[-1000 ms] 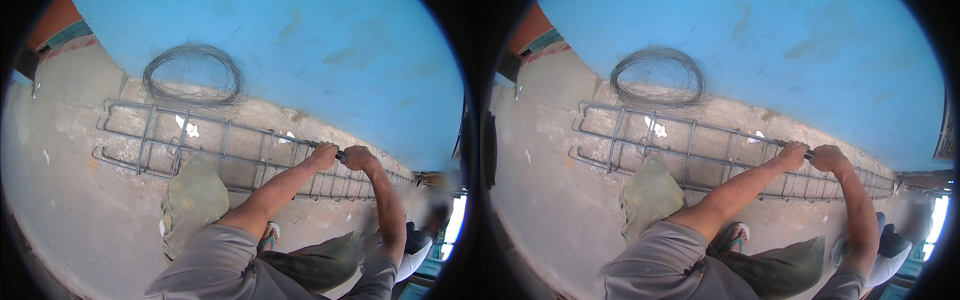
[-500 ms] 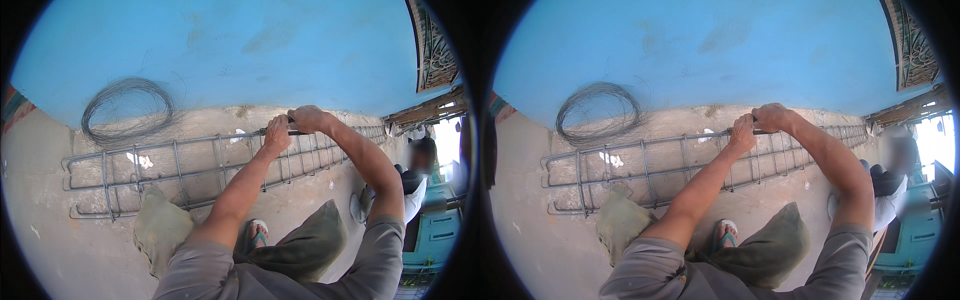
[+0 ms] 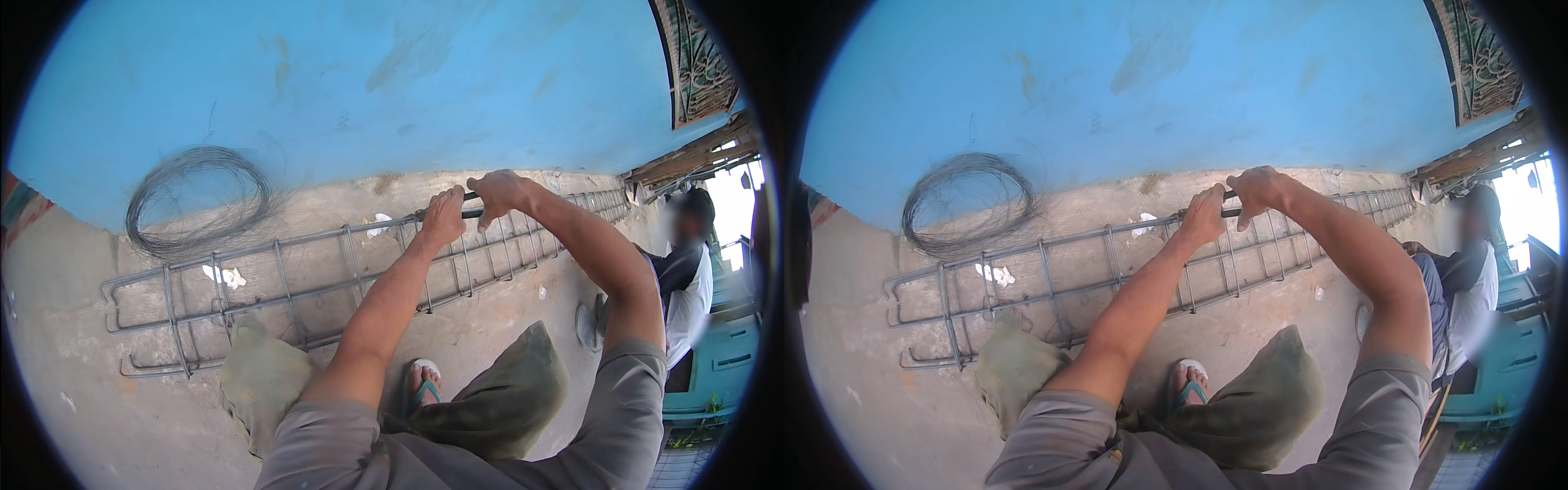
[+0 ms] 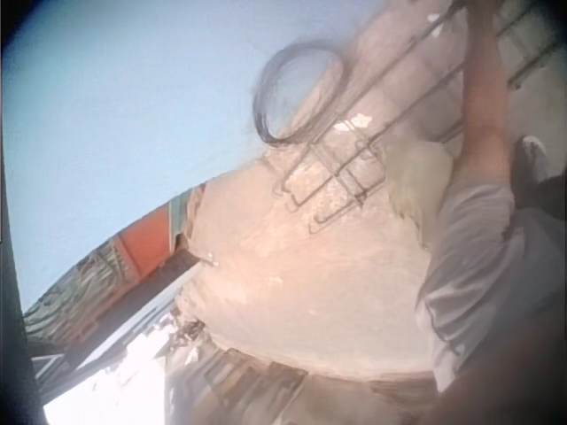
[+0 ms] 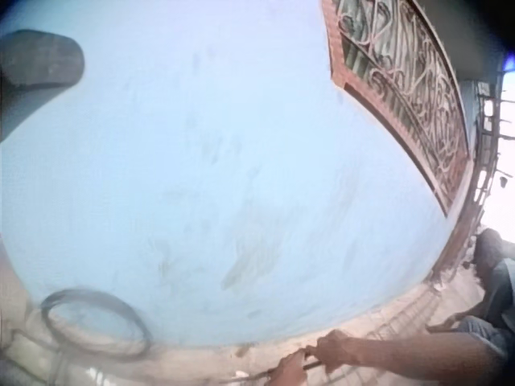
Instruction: The person uses pliers to twist wire ties around the intersections of a long rebar cage laid on the ground. They repeatedly cut wire from a coil, wrap it around the bars, and twist it tight to secure the structure.
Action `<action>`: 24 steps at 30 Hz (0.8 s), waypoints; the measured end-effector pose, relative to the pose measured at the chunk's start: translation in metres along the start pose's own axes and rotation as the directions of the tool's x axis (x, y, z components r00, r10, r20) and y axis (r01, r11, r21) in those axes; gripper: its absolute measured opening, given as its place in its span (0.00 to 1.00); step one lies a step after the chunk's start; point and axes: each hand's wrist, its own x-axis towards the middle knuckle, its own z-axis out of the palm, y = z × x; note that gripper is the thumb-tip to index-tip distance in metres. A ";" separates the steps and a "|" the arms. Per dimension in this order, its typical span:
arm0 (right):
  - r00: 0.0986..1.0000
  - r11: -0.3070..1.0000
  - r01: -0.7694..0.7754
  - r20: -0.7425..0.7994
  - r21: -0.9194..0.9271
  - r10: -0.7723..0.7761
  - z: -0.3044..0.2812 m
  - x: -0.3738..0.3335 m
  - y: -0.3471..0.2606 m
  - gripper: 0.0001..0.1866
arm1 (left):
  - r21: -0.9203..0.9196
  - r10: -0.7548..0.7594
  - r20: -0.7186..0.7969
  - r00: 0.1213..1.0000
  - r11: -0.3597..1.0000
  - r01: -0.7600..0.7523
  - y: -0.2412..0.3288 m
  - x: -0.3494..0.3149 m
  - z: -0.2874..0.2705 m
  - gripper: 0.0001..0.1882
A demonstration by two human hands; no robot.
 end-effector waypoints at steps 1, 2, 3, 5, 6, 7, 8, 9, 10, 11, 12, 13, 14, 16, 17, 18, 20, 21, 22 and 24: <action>0.989 0.983 0.062 -0.121 -0.173 -0.083 0.022 -0.004 0.004 0.21 | -0.062 -0.062 0.179 0.982 0.995 0.074 0.003 0.008 -0.003 0.20; 0.953 0.931 0.075 -0.248 -0.356 -0.172 0.031 -0.007 0.001 0.22 | -0.102 -0.114 0.350 0.930 0.982 0.158 0.003 0.018 -0.013 0.19; 1.000 0.999 0.007 -0.024 -0.036 -0.007 0.031 0.001 0.002 0.21 | -0.125 -0.155 0.508 0.847 0.960 0.251 0.004 0.024 -0.024 0.18; 0.844 0.811 -0.372 0.528 0.451 0.093 0.005 0.000 0.002 0.20 | -0.148 -0.159 0.591 0.791 0.943 0.299 0.010 0.025 -0.046 0.24; 0.819 0.696 -0.407 0.574 0.592 -0.010 0.009 0.002 0.012 0.20 | -0.211 -0.122 0.534 0.837 0.939 0.272 0.004 0.024 -0.056 0.26; 0.789 0.552 -0.446 0.601 0.704 -0.129 0.025 0.000 0.027 0.20 | -0.270 -0.092 0.476 0.875 0.931 0.245 -0.003 0.019 -0.066 0.29; 0.805 0.411 -0.439 0.553 0.799 -0.215 0.049 -0.002 0.035 0.19 | -0.251 -0.097 0.449 0.888 0.940 0.229 0.000 0.020 -0.082 0.31; 0.859 0.203 -0.411 0.452 0.889 -0.241 0.077 -0.017 0.035 0.17 | -0.225 -0.117 0.423 0.899 0.947 0.229 0.012 0.023 -0.094 0.33; 0.904 0.049 -0.366 0.367 0.929 -0.219 0.096 -0.035 0.024 0.18 | -0.263 -0.115 0.425 0.898 0.933 0.245 0.024 0.024 -0.105 0.33; 0.956 -0.078 -0.282 0.273 0.956 -0.112 0.133 -0.041 0.007 0.20 | -0.291 -0.115 0.418 0.901 0.923 0.253 0.036 0.030 -0.121 0.32; 0.977 -0.134 -0.198 0.207 0.971 0.052 0.173 -0.039 -0.017 0.22 | -0.262 -0.098 0.411 0.906 0.939 0.220 0.045 0.035 -0.138 0.32; 0.975 0.020 -0.112 0.107 0.993 0.193 0.176 -0.044 -0.052 0.26 | -0.234 -0.078 0.411 0.908 0.954 0.188 0.055 0.037 -0.156 0.32; 0.971 0.207 -0.071 0.020 0.976 0.237 0.196 -0.044 -0.070 0.29 | -0.165 -0.039 0.428 0.903 0.979 0.121 0.070 0.042 -0.175 0.31; 0.907 0.653 0.001 -0.275 0.758 0.318 0.212 -0.027 -0.104 0.28 | 0.015 -0.056 0.483 0.874 0.998 0.056 0.082 0.045 -0.213 0.29; 0.855 0.838 -0.029 -0.421 0.545 0.303 0.196 -0.026 -0.116 0.25 | 0.110 -0.095 0.508 0.856 0.993 0.045 0.086 0.046 -0.230 0.28; 0.839 0.815 0.074 -0.478 0.574 0.261 0.174 -0.019 -0.124 0.22 | 0.202 -0.139 0.533 0.835 0.979 0.035 0.085 0.042 -0.244 0.27; 0.783 0.753 0.244 -0.583 0.611 0.218 0.089 -0.010 -0.126 0.16 | 0.426 -0.262 0.643 0.719 0.903 -0.052 0.077 0.031 -0.262 0.25; 0.730 0.730 0.324 -0.650 0.602 0.211 0.051 -0.008 -0.123 0.13 | 0.433 -0.285 0.694 0.661 0.899 -0.068 0.079 0.021 -0.273 0.23; 0.674 0.703 0.403 -0.710 0.585 0.205 0.014 -0.006 -0.124 0.10 | 0.439 -0.311 0.740 0.596 0.895 -0.079 0.081 0.002 -0.288 0.22; 0.562 0.697 0.521 -0.813 0.493 0.155 -0.053 0.004 -0.135 0.08 | 0.490 -0.430 0.709 0.559 0.870 0.048 0.071 -0.043 -0.323 0.20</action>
